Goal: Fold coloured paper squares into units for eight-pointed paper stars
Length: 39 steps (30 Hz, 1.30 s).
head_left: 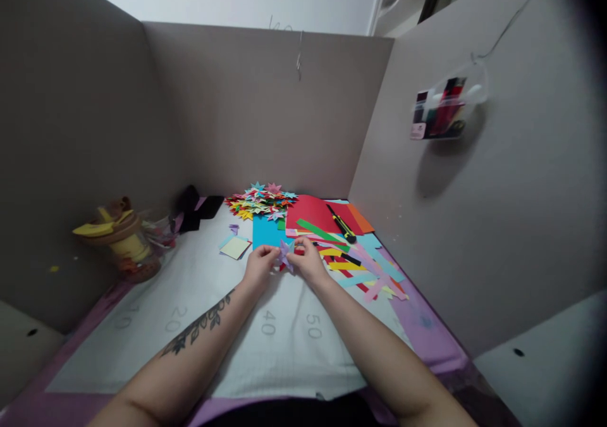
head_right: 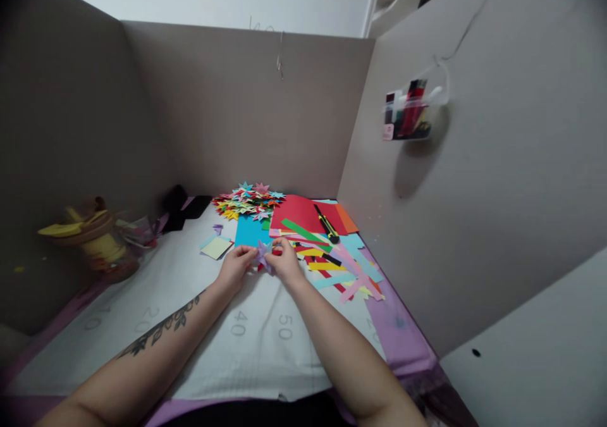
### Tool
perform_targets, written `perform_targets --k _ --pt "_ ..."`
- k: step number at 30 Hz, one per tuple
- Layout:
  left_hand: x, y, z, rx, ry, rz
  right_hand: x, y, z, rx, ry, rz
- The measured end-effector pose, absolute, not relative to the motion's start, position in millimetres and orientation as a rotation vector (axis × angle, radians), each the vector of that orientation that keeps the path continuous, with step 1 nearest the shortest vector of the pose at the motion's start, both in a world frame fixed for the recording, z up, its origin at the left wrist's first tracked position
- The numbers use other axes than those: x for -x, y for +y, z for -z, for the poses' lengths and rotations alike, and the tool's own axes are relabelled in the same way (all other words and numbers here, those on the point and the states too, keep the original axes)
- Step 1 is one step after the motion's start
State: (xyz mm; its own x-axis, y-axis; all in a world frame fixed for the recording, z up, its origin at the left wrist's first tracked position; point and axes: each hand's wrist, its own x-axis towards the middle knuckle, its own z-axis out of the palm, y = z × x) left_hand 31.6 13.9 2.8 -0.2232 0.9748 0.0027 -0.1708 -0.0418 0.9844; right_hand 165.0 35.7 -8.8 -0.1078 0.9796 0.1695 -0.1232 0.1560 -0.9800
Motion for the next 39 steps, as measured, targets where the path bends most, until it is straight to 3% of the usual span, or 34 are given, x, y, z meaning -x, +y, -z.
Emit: perform_targets --k 21,39 --pt "-32 12 -2 -1.093 1.195 -1.463 -158 31 10 1.037 -1.346 -1.078" --pt "-11 13 -12 -2.075 1.366 -1.387 -167 33 3 1.137 -1.371 -0.889"
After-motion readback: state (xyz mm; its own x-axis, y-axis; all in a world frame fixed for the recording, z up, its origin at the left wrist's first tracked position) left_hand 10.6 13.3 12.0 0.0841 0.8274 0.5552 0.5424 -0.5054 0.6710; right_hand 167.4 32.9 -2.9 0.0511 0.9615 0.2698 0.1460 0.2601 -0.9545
